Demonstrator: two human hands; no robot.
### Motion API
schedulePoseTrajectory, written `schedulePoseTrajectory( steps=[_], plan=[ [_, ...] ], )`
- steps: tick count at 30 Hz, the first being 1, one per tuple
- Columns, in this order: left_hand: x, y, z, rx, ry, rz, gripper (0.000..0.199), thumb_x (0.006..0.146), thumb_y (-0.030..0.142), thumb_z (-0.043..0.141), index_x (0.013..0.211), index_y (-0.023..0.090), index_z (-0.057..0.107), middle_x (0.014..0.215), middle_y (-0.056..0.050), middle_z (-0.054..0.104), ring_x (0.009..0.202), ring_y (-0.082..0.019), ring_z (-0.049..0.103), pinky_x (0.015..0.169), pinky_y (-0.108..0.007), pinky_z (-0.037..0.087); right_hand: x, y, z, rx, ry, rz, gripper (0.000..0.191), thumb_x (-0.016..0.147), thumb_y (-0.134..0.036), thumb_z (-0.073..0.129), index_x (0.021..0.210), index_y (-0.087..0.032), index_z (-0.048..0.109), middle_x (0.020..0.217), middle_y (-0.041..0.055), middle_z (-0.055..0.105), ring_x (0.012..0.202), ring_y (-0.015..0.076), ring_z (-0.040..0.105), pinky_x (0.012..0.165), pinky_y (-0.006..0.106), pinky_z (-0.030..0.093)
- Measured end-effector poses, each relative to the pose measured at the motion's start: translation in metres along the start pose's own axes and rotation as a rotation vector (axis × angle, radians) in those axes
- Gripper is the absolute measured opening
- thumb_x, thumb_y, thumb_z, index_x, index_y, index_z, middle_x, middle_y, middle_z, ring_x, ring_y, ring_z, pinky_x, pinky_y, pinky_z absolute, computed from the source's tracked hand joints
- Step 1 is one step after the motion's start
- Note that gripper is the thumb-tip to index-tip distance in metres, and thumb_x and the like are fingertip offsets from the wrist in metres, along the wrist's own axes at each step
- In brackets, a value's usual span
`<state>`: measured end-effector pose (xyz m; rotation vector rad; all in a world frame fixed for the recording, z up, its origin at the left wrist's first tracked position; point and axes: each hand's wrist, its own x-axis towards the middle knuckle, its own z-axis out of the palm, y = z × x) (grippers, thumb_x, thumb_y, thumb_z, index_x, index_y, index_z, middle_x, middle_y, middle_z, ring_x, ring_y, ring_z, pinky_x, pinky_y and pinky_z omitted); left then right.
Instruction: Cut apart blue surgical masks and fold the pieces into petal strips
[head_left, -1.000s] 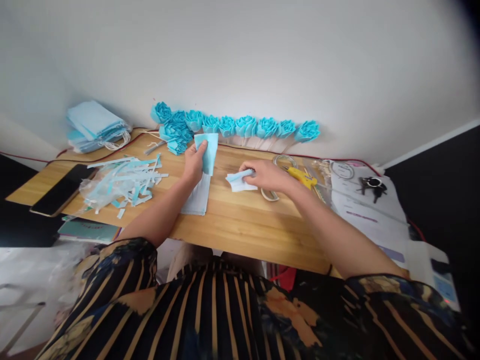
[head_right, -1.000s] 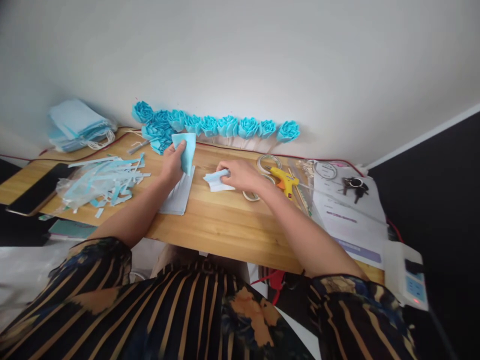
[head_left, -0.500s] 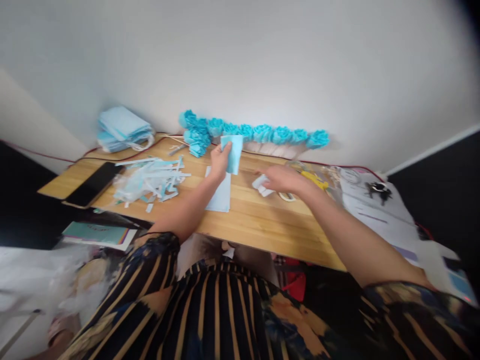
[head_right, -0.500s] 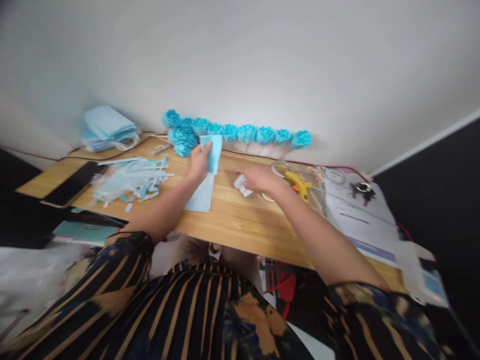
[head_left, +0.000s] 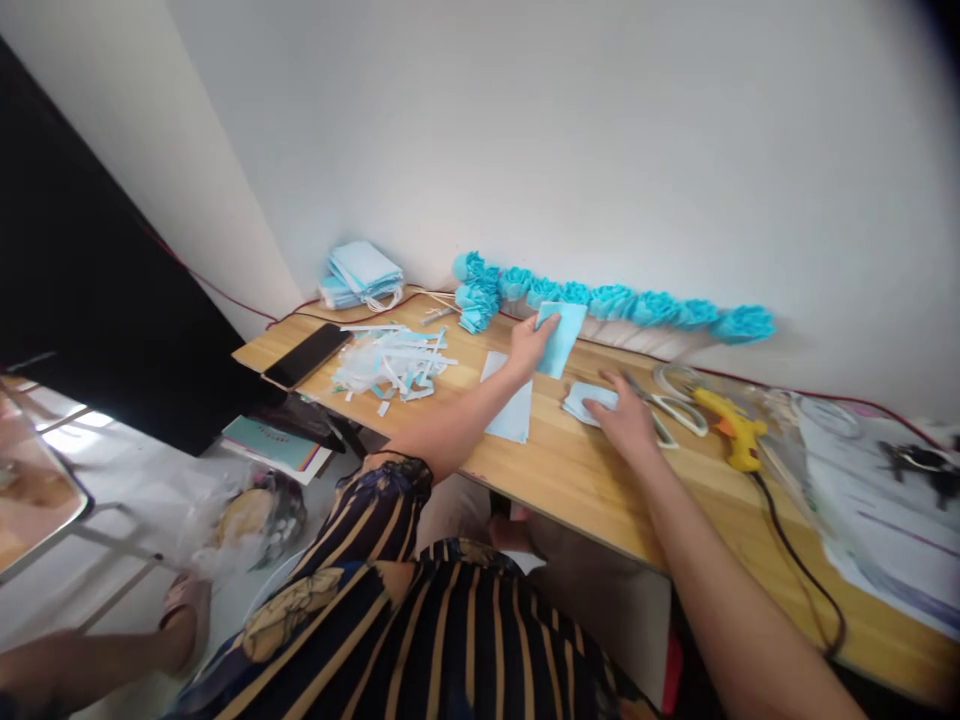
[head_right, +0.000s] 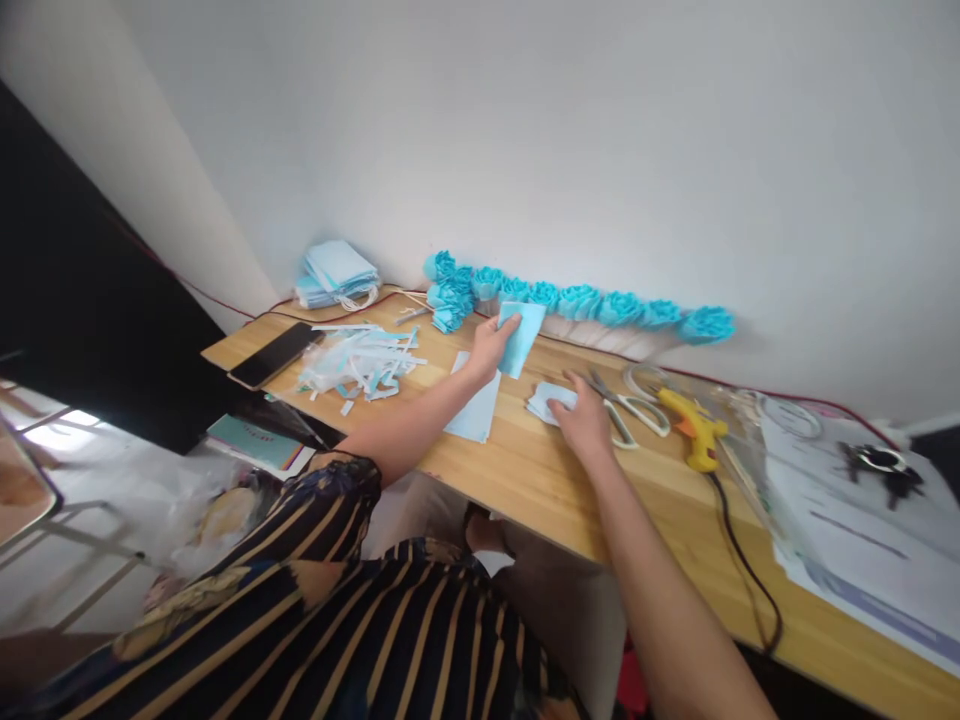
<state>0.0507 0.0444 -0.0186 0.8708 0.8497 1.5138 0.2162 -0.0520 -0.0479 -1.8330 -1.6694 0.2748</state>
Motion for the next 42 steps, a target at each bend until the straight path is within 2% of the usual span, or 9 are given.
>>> schedulePoseTrajectory(
  steps=[6, 10, 13, 15, 17, 25, 32, 35, 42],
  plan=[
    [0.008, -0.009, -0.004, 0.021, -0.073, 0.016, 0.018, 0.079, 0.031, 0.071, 0.082, 0.014, 0.069, 0.071, 0.000, 0.064, 0.071, -0.014, 0.055, 0.071, -0.026, 0.044, -0.006, -0.012, -0.002, -0.196, -0.036, -0.043, 0.063, 0.084, -0.022, 0.058, 0.146, -0.016, 0.045, 0.129, 0.0159, 0.065, 0.115, 0.0338, 0.062, 0.096, 0.043, 0.047],
    [0.013, -0.013, -0.007, 0.077, -0.070, 0.081, 0.033, 0.074, 0.041, 0.072, 0.088, 0.011, 0.070, 0.070, 0.000, 0.065, 0.072, -0.015, 0.057, 0.065, -0.023, 0.042, -0.008, -0.011, -0.001, -0.310, 0.035, -0.117, 0.070, 0.085, -0.022, 0.062, 0.149, -0.012, 0.038, 0.136, 0.0177, 0.059, 0.123, 0.0342, 0.053, 0.102, 0.044, 0.042],
    [0.013, -0.011, -0.007, 0.087, -0.063, 0.100, 0.037, 0.072, 0.045, 0.072, 0.088, 0.011, 0.070, 0.071, -0.001, 0.066, 0.073, -0.015, 0.059, 0.066, -0.022, 0.044, -0.010, -0.011, -0.002, -0.385, 0.118, -0.221, 0.055, 0.084, -0.020, 0.063, 0.138, -0.013, 0.052, 0.138, 0.0175, 0.055, 0.125, 0.0345, 0.047, 0.103, 0.045, 0.037],
    [0.013, -0.010, -0.008, 0.087, -0.058, 0.111, 0.038, 0.070, 0.046, 0.073, 0.087, 0.012, 0.070, 0.073, -0.001, 0.067, 0.074, -0.015, 0.059, 0.067, -0.023, 0.045, -0.011, -0.011, -0.004, -0.391, 0.116, -0.250, 0.032, 0.088, -0.019, 0.058, 0.119, -0.016, 0.065, 0.127, 0.0155, 0.062, 0.118, 0.0323, 0.050, 0.099, 0.044, 0.037],
    [0.012, -0.009, -0.007, 0.083, -0.055, 0.118, 0.039, 0.068, 0.047, 0.074, 0.086, 0.012, 0.070, 0.073, -0.002, 0.067, 0.074, -0.015, 0.059, 0.068, -0.023, 0.046, -0.010, -0.012, -0.006, -0.373, 0.086, -0.249, 0.021, 0.092, -0.019, 0.052, 0.102, -0.018, 0.070, 0.112, 0.0133, 0.068, 0.110, 0.0295, 0.054, 0.095, 0.042, 0.037],
    [0.008, -0.007, -0.008, 0.053, -0.091, 0.117, 0.042, 0.063, 0.048, 0.076, 0.084, 0.013, 0.068, 0.076, -0.002, 0.068, 0.072, -0.015, 0.058, 0.069, -0.025, 0.047, -0.001, -0.013, -0.024, -0.342, -0.203, -0.316, 0.022, 0.089, -0.031, 0.060, 0.104, -0.021, 0.072, 0.111, 0.0089, 0.072, 0.107, 0.0263, 0.061, 0.095, 0.041, 0.037],
    [0.005, -0.004, -0.007, 0.084, -0.079, 0.139, 0.043, 0.064, 0.048, 0.075, 0.085, 0.011, 0.069, 0.077, -0.003, 0.066, 0.072, -0.015, 0.057, 0.067, -0.024, 0.046, 0.028, -0.011, -0.066, -0.144, -0.007, -0.209, 0.026, 0.090, -0.029, 0.054, 0.108, -0.020, 0.072, 0.103, 0.0051, 0.076, 0.093, 0.0209, 0.068, 0.083, 0.032, 0.046],
    [0.007, -0.004, -0.008, 0.085, -0.082, 0.124, 0.043, 0.064, 0.048, 0.075, 0.086, 0.012, 0.068, 0.076, -0.003, 0.066, 0.071, -0.015, 0.057, 0.066, -0.025, 0.045, 0.033, -0.011, -0.073, -0.242, -0.120, -0.222, 0.028, 0.091, -0.027, 0.052, 0.110, -0.021, 0.072, 0.107, 0.0056, 0.076, 0.096, 0.0224, 0.068, 0.083, 0.032, 0.047],
    [0.004, -0.005, -0.006, 0.100, -0.059, 0.077, 0.046, 0.062, 0.051, 0.076, 0.085, 0.013, 0.067, 0.073, -0.001, 0.064, 0.069, -0.015, 0.057, 0.065, -0.024, 0.045, 0.043, -0.016, -0.060, -0.439, -0.507, -0.265, 0.047, 0.087, -0.030, 0.061, 0.132, -0.016, 0.061, 0.130, 0.0123, 0.067, 0.116, 0.0279, 0.063, 0.090, 0.032, 0.047]
  ],
)
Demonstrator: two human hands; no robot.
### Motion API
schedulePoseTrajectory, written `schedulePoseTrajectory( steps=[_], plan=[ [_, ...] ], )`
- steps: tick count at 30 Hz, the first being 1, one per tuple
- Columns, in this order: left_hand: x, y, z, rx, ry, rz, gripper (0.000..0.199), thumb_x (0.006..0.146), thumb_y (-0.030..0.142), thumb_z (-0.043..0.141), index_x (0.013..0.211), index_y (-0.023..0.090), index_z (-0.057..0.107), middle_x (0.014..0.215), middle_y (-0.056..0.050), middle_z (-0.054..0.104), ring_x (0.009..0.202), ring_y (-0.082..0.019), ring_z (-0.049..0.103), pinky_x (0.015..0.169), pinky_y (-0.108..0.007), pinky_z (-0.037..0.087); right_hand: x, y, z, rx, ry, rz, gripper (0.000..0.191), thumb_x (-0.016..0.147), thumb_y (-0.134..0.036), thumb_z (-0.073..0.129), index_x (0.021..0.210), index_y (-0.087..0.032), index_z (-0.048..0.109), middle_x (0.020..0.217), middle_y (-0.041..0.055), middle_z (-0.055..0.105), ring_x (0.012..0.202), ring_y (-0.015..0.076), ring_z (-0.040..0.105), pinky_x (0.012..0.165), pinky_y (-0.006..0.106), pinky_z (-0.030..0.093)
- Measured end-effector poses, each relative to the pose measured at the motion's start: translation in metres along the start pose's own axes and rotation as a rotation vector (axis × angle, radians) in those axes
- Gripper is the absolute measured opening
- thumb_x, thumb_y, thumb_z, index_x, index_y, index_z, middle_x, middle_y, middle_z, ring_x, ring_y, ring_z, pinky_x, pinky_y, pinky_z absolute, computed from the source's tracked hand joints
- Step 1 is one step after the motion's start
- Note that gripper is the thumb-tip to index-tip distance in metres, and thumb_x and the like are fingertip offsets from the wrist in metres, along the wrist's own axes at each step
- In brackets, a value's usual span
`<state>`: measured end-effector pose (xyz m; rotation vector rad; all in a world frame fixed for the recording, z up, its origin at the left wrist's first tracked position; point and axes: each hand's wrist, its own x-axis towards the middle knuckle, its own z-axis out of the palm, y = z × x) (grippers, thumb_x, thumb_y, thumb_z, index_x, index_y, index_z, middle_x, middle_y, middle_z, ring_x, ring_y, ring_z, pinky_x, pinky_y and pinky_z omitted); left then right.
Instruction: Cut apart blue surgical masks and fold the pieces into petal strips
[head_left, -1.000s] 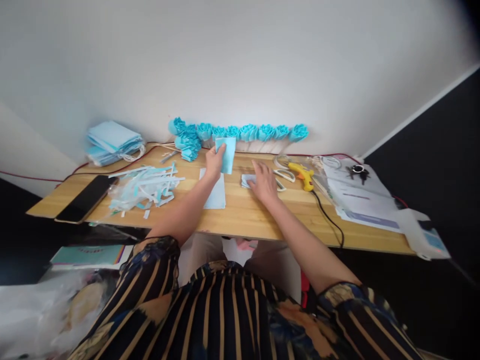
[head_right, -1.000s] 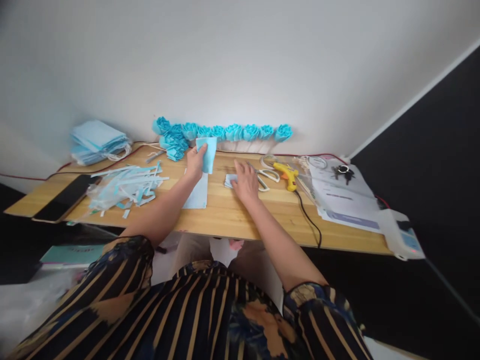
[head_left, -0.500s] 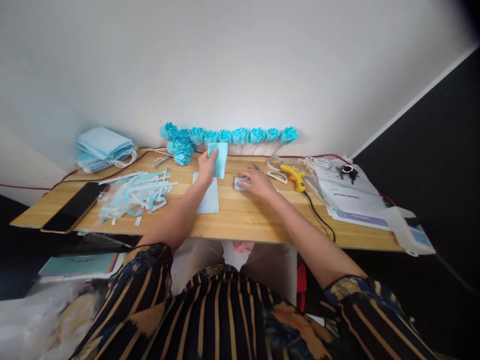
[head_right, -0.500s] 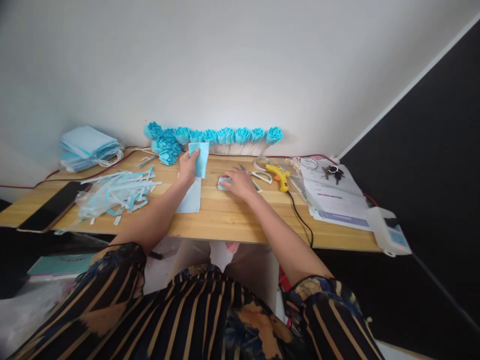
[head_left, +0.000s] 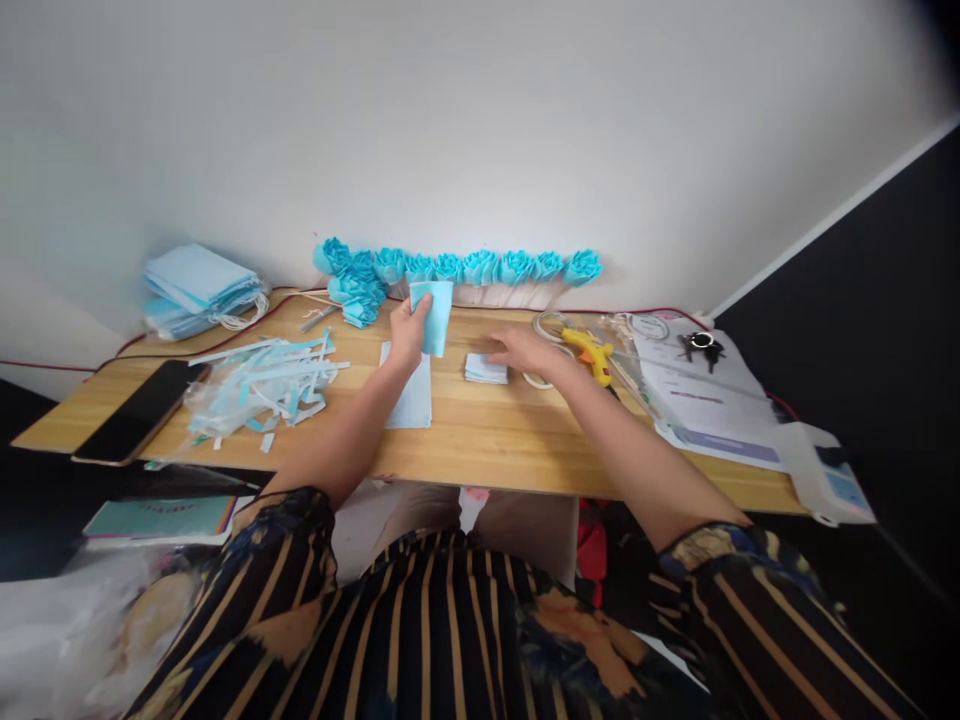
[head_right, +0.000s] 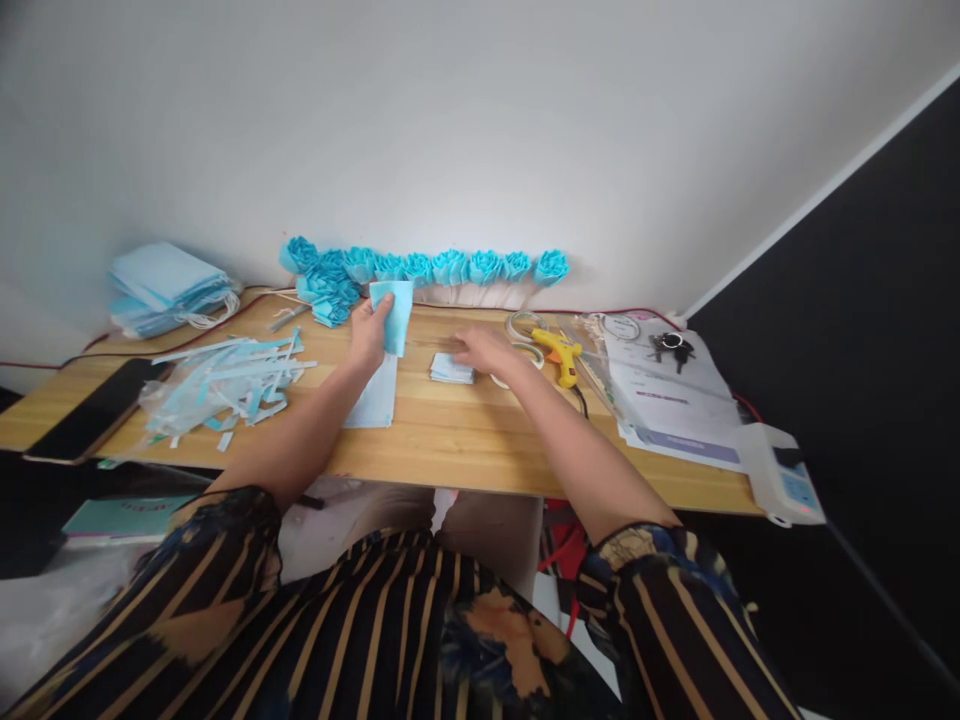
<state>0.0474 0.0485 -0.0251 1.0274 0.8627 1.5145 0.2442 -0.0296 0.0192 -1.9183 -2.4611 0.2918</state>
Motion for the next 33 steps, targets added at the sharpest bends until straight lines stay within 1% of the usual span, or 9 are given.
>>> schedulePoseTrajectory(
  steps=[5, 9, 13, 16, 18, 21, 25, 29, 33],
  plan=[
    [-0.005, -0.001, 0.003, 0.013, -0.018, -0.009, 0.046, 0.061, 0.053, 0.078, 0.082, 0.013, 0.067, 0.072, -0.001, 0.064, 0.068, -0.014, 0.057, 0.063, -0.024, 0.045, 0.013, -0.001, -0.002, -0.026, -0.192, 0.084, 0.057, 0.078, -0.036, 0.072, 0.130, -0.016, 0.062, 0.128, 0.0136, 0.068, 0.113, 0.0296, 0.065, 0.085, 0.031, 0.048],
    [-0.007, 0.002, 0.003, 0.015, -0.010, -0.030, 0.044, 0.063, 0.051, 0.078, 0.084, 0.014, 0.068, 0.074, -0.002, 0.066, 0.072, -0.015, 0.059, 0.066, -0.025, 0.047, 0.016, 0.002, 0.003, 0.005, -0.183, 0.106, 0.047, 0.074, -0.037, 0.074, 0.116, -0.015, 0.069, 0.117, 0.0145, 0.072, 0.101, 0.0291, 0.068, 0.075, 0.031, 0.047],
    [-0.008, 0.006, 0.002, 0.044, -0.019, -0.049, 0.040, 0.067, 0.050, 0.076, 0.083, 0.014, 0.067, 0.072, -0.002, 0.065, 0.075, -0.017, 0.060, 0.066, -0.025, 0.046, 0.007, 0.005, 0.011, 0.145, -0.008, 0.014, 0.021, 0.080, -0.028, 0.064, 0.098, -0.020, 0.072, 0.096, 0.0053, 0.075, 0.084, 0.0208, 0.067, 0.066, 0.027, 0.042],
    [-0.008, 0.005, 0.002, 0.045, -0.026, -0.056, 0.041, 0.067, 0.051, 0.076, 0.083, 0.014, 0.066, 0.071, -0.002, 0.064, 0.074, -0.017, 0.061, 0.064, -0.025, 0.046, -0.005, 0.003, 0.018, 0.269, 0.240, -0.004, 0.019, 0.083, -0.028, 0.059, 0.097, -0.020, 0.068, 0.094, 0.0028, 0.074, 0.082, 0.0187, 0.064, 0.069, 0.026, 0.040],
    [-0.008, 0.003, 0.002, 0.042, -0.012, -0.058, 0.042, 0.066, 0.052, 0.076, 0.081, 0.014, 0.065, 0.070, -0.001, 0.064, 0.072, -0.017, 0.060, 0.063, -0.025, 0.046, -0.011, 0.000, 0.024, 0.276, 0.318, -0.033, 0.019, 0.083, -0.025, 0.057, 0.099, -0.020, 0.067, 0.098, 0.0036, 0.073, 0.086, 0.0194, 0.063, 0.073, 0.027, 0.040],
    [-0.008, 0.001, 0.003, 0.043, 0.000, -0.060, 0.042, 0.067, 0.052, 0.076, 0.081, 0.014, 0.064, 0.070, -0.001, 0.064, 0.072, -0.017, 0.061, 0.064, -0.025, 0.046, -0.014, -0.003, 0.030, 0.285, 0.287, -0.064, 0.022, 0.083, -0.019, 0.055, 0.102, -0.020, 0.066, 0.102, 0.0051, 0.074, 0.091, 0.0211, 0.064, 0.077, 0.029, 0.042],
    [-0.009, 0.002, 0.002, 0.027, -0.023, -0.075, 0.041, 0.069, 0.051, 0.075, 0.085, 0.014, 0.065, 0.071, -0.001, 0.064, 0.072, -0.017, 0.061, 0.066, -0.025, 0.047, -0.012, -0.001, 0.021, 0.493, 0.228, -0.023, 0.037, 0.082, -0.018, 0.059, 0.119, -0.019, 0.060, 0.116, 0.0070, 0.072, 0.101, 0.0223, 0.065, 0.085, 0.031, 0.046],
    [-0.009, 0.002, 0.003, 0.016, 0.011, -0.132, 0.040, 0.068, 0.049, 0.076, 0.084, 0.014, 0.064, 0.065, 0.001, 0.060, 0.063, -0.014, 0.055, 0.060, -0.024, 0.044, -0.008, 0.003, 0.014, 0.565, 0.006, -0.039, 0.050, 0.081, -0.022, 0.064, 0.131, -0.018, 0.054, 0.117, 0.0096, 0.071, 0.096, 0.0220, 0.068, 0.083, 0.033, 0.052],
    [-0.009, -0.004, 0.004, 0.022, 0.022, -0.155, 0.039, 0.070, 0.049, 0.074, 0.080, 0.014, 0.064, 0.064, 0.002, 0.058, 0.061, -0.011, 0.052, 0.059, -0.023, 0.041, 0.000, 0.008, 0.034, 0.324, 0.110, -0.097, 0.046, 0.081, -0.016, 0.056, 0.127, -0.018, 0.059, 0.123, 0.0122, 0.069, 0.111, 0.0280, 0.066, 0.092, 0.039, 0.051]
  ],
)
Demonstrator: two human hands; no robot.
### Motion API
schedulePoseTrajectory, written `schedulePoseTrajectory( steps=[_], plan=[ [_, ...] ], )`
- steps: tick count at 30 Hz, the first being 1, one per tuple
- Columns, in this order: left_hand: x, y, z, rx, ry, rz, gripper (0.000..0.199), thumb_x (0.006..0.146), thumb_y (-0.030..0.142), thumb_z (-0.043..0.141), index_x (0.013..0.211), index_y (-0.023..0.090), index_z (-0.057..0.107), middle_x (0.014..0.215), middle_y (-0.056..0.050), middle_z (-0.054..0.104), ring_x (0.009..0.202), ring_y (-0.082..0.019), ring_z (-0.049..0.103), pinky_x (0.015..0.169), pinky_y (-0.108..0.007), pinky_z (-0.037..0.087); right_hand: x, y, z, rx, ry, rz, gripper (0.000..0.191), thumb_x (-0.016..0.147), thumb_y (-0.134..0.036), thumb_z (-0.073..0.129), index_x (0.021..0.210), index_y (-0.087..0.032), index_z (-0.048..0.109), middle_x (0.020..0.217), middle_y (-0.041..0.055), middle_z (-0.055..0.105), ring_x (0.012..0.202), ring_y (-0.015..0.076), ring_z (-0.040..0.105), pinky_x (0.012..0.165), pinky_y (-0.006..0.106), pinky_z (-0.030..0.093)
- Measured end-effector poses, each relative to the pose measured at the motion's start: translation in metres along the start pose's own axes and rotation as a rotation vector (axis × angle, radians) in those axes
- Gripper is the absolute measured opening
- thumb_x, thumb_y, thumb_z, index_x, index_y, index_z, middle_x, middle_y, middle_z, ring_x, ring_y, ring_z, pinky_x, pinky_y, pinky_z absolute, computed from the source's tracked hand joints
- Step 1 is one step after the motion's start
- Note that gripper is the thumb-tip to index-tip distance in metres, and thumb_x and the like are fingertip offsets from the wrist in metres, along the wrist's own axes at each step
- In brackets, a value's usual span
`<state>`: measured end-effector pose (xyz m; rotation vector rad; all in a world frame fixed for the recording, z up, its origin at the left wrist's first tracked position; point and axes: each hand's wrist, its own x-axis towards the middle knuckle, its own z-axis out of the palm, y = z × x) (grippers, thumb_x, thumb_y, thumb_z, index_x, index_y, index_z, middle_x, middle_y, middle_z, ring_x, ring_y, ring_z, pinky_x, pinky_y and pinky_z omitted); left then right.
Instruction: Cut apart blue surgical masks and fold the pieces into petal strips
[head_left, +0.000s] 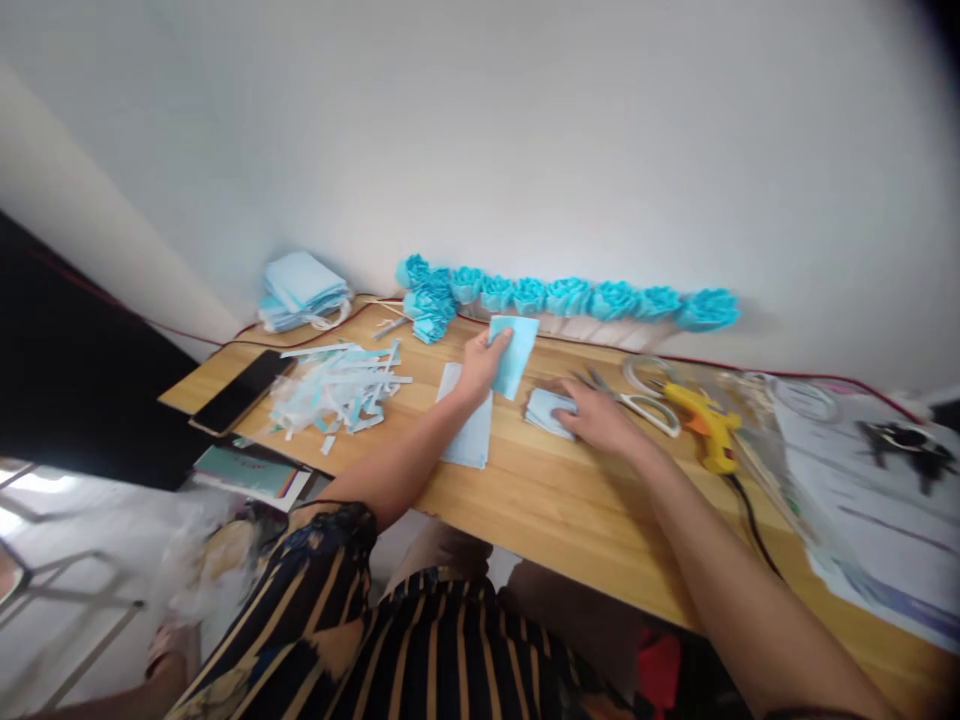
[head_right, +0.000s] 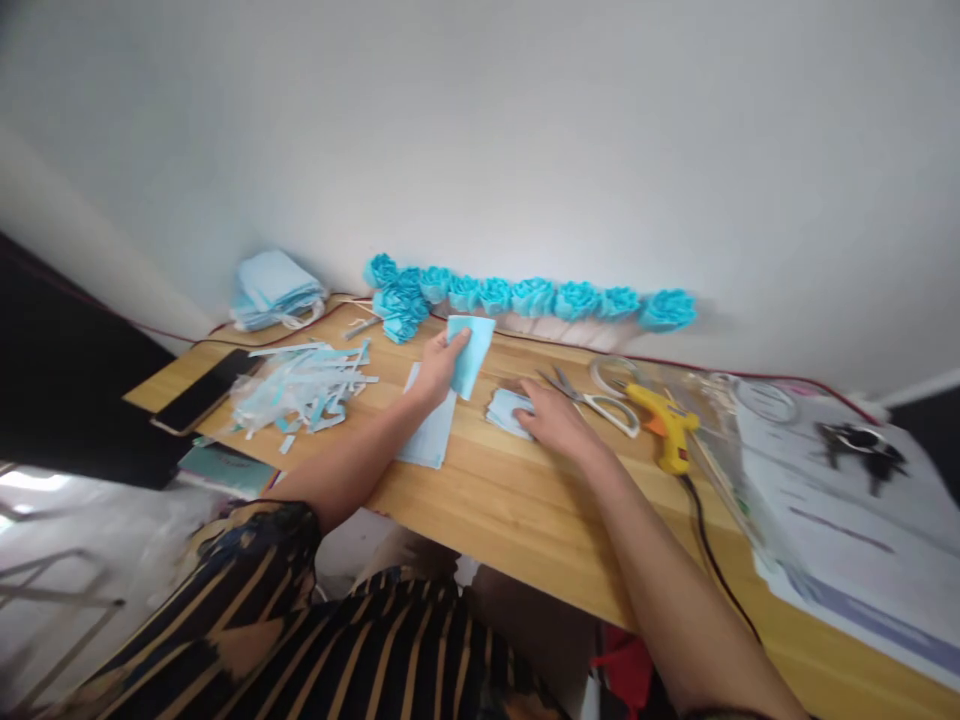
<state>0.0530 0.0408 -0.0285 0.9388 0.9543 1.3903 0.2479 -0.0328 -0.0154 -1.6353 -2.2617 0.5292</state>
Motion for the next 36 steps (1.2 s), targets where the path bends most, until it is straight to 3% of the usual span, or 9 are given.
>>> schedulePoseTrajectory(
  steps=[4, 6, 8, 12, 16, 20, 24, 30, 36],
  plan=[
    [0.000, -0.007, 0.000, -0.001, -0.069, 0.018, 0.040, 0.069, 0.051, 0.074, 0.078, 0.014, 0.063, 0.067, 0.001, 0.058, 0.061, -0.009, 0.049, 0.059, -0.022, 0.039, 0.002, 0.011, 0.018, -0.155, 0.066, -0.024, 0.043, 0.086, -0.026, 0.049, 0.128, -0.021, 0.060, 0.118, 0.0127, 0.071, 0.104, 0.0327, 0.069, 0.089, 0.048, 0.053],
    [-0.001, -0.008, 0.001, -0.008, -0.102, -0.013, 0.043, 0.069, 0.054, 0.072, 0.080, 0.014, 0.062, 0.068, 0.001, 0.057, 0.060, -0.009, 0.048, 0.059, -0.023, 0.039, 0.001, 0.013, 0.019, -0.147, 0.130, -0.115, 0.040, 0.086, -0.031, 0.049, 0.122, -0.021, 0.063, 0.118, 0.0132, 0.071, 0.110, 0.0342, 0.066, 0.098, 0.052, 0.048],
    [-0.005, -0.008, 0.003, 0.014, -0.119, -0.024, 0.044, 0.069, 0.055, 0.071, 0.081, 0.014, 0.062, 0.068, 0.000, 0.056, 0.060, -0.009, 0.047, 0.059, -0.024, 0.038, -0.001, 0.011, 0.015, -0.056, 0.251, -0.105, 0.044, 0.087, -0.040, 0.050, 0.123, -0.020, 0.062, 0.123, 0.0158, 0.069, 0.121, 0.0361, 0.061, 0.107, 0.056, 0.041],
    [-0.018, -0.004, 0.010, 0.119, -0.223, 0.062, 0.039, 0.076, 0.054, 0.065, 0.083, 0.016, 0.063, 0.072, -0.002, 0.058, 0.064, -0.012, 0.049, 0.060, -0.026, 0.038, -0.008, 0.000, 0.007, 0.363, 0.292, 0.061, 0.061, 0.087, -0.053, 0.050, 0.142, -0.027, 0.046, 0.134, 0.0125, 0.064, 0.123, 0.0297, 0.061, 0.098, 0.045, 0.050],
    [-0.037, -0.001, 0.020, 0.303, -0.333, 0.278, 0.033, 0.084, 0.051, 0.056, 0.077, 0.019, 0.061, 0.073, -0.002, 0.058, 0.070, -0.015, 0.052, 0.067, -0.029, 0.039, -0.014, -0.015, 0.009, 0.442, 0.256, 0.160, 0.040, 0.075, -0.059, 0.058, 0.096, -0.027, 0.067, 0.091, 0.0067, 0.074, 0.088, 0.0290, 0.069, 0.078, 0.040, 0.053],
    [-0.046, -0.003, 0.024, 0.474, -0.370, 0.408, 0.036, 0.088, 0.051, 0.052, 0.071, 0.019, 0.056, 0.069, 0.001, 0.053, 0.071, -0.014, 0.052, 0.067, -0.027, 0.039, -0.018, -0.028, 0.012, 0.331, 0.384, 0.275, 0.036, 0.068, -0.061, 0.057, 0.064, -0.026, 0.064, 0.058, 0.0031, 0.061, 0.061, 0.0246, 0.057, 0.060, 0.038, 0.045],
    [-0.048, -0.001, 0.024, 0.470, -0.366, 0.356, 0.034, 0.089, 0.048, 0.055, 0.072, 0.019, 0.059, 0.069, 0.000, 0.055, 0.073, -0.015, 0.054, 0.067, -0.026, 0.042, -0.020, -0.035, 0.014, 0.333, 0.451, 0.265, 0.037, 0.068, -0.061, 0.056, 0.063, -0.026, 0.067, 0.056, 0.0039, 0.061, 0.059, 0.0249, 0.055, 0.057, 0.037, 0.044],
    [-0.050, -0.001, 0.024, 0.368, -0.330, 0.205, 0.033, 0.086, 0.048, 0.059, 0.073, 0.018, 0.063, 0.071, 0.000, 0.057, 0.074, -0.015, 0.055, 0.067, -0.026, 0.045, -0.022, -0.028, 0.022, 0.317, 0.420, 0.210, 0.042, 0.079, -0.060, 0.053, 0.058, -0.024, 0.062, 0.050, 0.0010, 0.052, 0.051, 0.0195, 0.049, 0.050, 0.031, 0.040],
    [-0.049, -0.004, 0.026, 0.300, -0.334, 0.185, 0.034, 0.083, 0.050, 0.060, 0.076, 0.017, 0.064, 0.071, -0.001, 0.059, 0.070, -0.015, 0.055, 0.065, -0.026, 0.045, -0.022, -0.028, 0.022, 0.319, 0.472, 0.123, 0.041, 0.080, -0.059, 0.053, 0.059, -0.025, 0.060, 0.051, -0.0005, 0.052, 0.050, 0.0179, 0.048, 0.049, 0.030, 0.039]
  ],
)
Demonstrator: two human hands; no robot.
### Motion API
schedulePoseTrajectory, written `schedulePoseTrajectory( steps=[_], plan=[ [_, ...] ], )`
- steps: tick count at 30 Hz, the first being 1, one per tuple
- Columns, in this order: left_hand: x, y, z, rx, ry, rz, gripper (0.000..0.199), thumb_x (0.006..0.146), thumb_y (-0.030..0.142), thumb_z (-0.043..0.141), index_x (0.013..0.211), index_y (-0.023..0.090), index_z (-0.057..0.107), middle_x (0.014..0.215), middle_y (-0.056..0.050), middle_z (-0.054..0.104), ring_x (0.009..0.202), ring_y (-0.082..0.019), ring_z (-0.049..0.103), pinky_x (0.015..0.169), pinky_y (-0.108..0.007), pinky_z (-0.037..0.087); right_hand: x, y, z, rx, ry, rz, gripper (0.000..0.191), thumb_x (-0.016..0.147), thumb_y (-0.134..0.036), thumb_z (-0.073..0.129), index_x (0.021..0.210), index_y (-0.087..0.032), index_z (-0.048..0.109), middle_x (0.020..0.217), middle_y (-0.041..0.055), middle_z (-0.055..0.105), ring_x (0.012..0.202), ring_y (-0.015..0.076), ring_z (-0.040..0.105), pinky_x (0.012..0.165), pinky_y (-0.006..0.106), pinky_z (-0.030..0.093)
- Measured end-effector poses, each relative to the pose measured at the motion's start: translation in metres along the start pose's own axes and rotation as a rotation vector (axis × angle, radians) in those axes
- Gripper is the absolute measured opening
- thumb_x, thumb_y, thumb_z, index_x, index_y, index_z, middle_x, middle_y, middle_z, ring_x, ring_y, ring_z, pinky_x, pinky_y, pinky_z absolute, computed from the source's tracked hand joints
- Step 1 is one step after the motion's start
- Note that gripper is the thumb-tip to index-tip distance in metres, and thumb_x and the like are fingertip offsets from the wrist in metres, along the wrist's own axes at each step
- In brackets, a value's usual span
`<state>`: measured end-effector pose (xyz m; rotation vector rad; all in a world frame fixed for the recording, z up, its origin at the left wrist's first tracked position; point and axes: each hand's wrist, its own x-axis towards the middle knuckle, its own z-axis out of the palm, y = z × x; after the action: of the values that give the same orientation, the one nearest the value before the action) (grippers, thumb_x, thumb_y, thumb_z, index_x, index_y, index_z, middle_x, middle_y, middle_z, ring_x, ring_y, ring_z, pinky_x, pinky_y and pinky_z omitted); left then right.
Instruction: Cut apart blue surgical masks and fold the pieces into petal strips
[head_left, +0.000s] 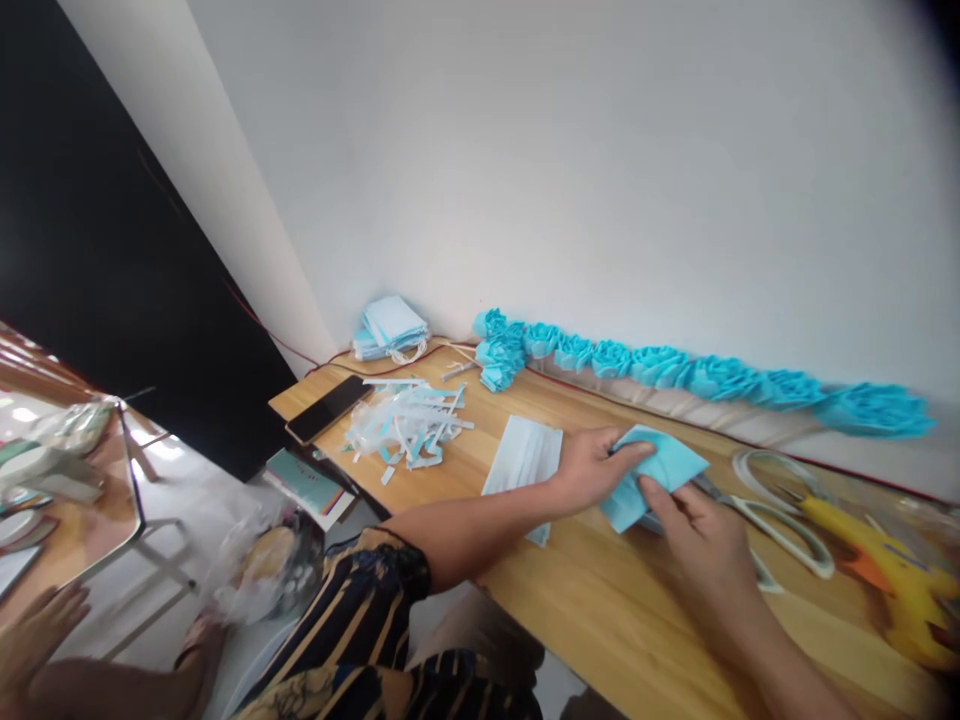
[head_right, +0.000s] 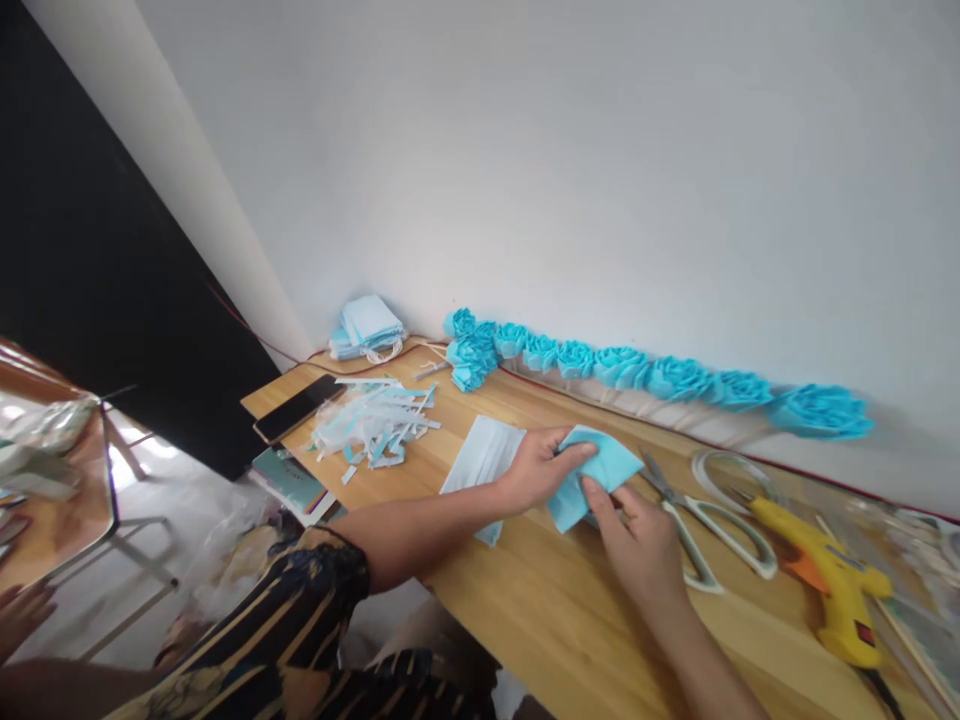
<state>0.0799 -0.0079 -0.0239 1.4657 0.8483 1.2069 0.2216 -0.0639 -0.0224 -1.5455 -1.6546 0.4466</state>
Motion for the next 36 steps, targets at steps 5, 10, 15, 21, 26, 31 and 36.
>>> schedulePoseTrajectory(
  steps=[5, 10, 15, 21, 26, 31, 36],
  plan=[
    [-0.001, 0.003, -0.001, 0.007, -0.003, 0.032, 0.032, 0.083, 0.047, 0.059, 0.077, 0.015, 0.063, 0.070, 0.000, 0.057, 0.068, -0.013, 0.052, 0.064, -0.024, 0.043, -0.001, -0.007, -0.002, 0.106, -0.009, 0.001, 0.038, 0.081, -0.054, 0.055, 0.059, -0.023, 0.057, 0.054, -0.0010, 0.054, 0.053, 0.0174, 0.051, 0.052, 0.029, 0.041],
    [-0.002, 0.001, -0.001, 0.046, -0.039, -0.007, 0.032, 0.084, 0.046, 0.061, 0.077, 0.015, 0.064, 0.071, 0.000, 0.059, 0.070, -0.012, 0.054, 0.063, -0.022, 0.043, -0.001, -0.008, -0.004, 0.212, 0.096, 0.045, 0.038, 0.086, -0.050, 0.053, 0.060, -0.022, 0.054, 0.055, -0.0006, 0.056, 0.055, 0.0160, 0.053, 0.054, 0.028, 0.042],
    [-0.002, 0.001, -0.001, -0.161, -0.041, -0.111, 0.042, 0.079, 0.055, 0.066, 0.079, 0.013, 0.062, 0.069, -0.001, 0.059, 0.063, -0.010, 0.053, 0.059, -0.022, 0.044, 0.000, -0.002, 0.000, 0.179, 0.159, -0.022, 0.043, 0.088, -0.049, 0.053, 0.056, -0.020, 0.054, 0.052, -0.0002, 0.057, 0.052, 0.0146, 0.052, 0.054, 0.029, 0.040],
    [-0.002, 0.004, 0.000, -0.262, -0.024, -0.156, 0.048, 0.068, 0.059, 0.075, 0.072, 0.014, 0.061, 0.062, 0.001, 0.058, 0.055, -0.008, 0.051, 0.051, -0.020, 0.041, -0.002, -0.006, 0.002, 0.219, 0.146, -0.049, 0.045, 0.090, -0.048, 0.051, 0.055, -0.019, 0.055, 0.053, -0.0003, 0.060, 0.052, 0.0135, 0.054, 0.052, 0.027, 0.040],
    [-0.003, 0.008, 0.000, -0.217, -0.015, -0.135, 0.050, 0.067, 0.062, 0.073, 0.072, 0.014, 0.061, 0.060, 0.001, 0.056, 0.052, -0.009, 0.049, 0.050, -0.022, 0.040, -0.001, -0.006, 0.000, 0.300, 0.121, -0.040, 0.046, 0.091, -0.051, 0.051, 0.058, -0.019, 0.054, 0.055, -0.0009, 0.059, 0.053, 0.0126, 0.054, 0.053, 0.026, 0.042],
    [-0.004, 0.012, -0.001, -0.079, -0.029, -0.023, 0.047, 0.074, 0.060, 0.069, 0.068, 0.014, 0.061, 0.061, 0.002, 0.052, 0.057, -0.009, 0.044, 0.052, -0.022, 0.036, 0.003, -0.006, -0.006, 0.449, 0.149, 0.002, 0.035, 0.088, -0.051, 0.056, 0.073, -0.020, 0.060, 0.061, -0.0023, 0.059, 0.057, 0.0141, 0.059, 0.056, 0.026, 0.048],
    [-0.005, 0.010, -0.001, -0.057, -0.069, -0.020, 0.042, 0.075, 0.054, 0.071, 0.070, 0.013, 0.062, 0.062, 0.002, 0.052, 0.059, -0.009, 0.044, 0.054, -0.021, 0.036, 0.005, -0.009, -0.013, 0.331, 0.230, -0.015, 0.031, 0.089, -0.044, 0.056, 0.071, -0.020, 0.063, 0.058, -0.0020, 0.060, 0.056, 0.0140, 0.059, 0.056, 0.025, 0.046]
  ],
)
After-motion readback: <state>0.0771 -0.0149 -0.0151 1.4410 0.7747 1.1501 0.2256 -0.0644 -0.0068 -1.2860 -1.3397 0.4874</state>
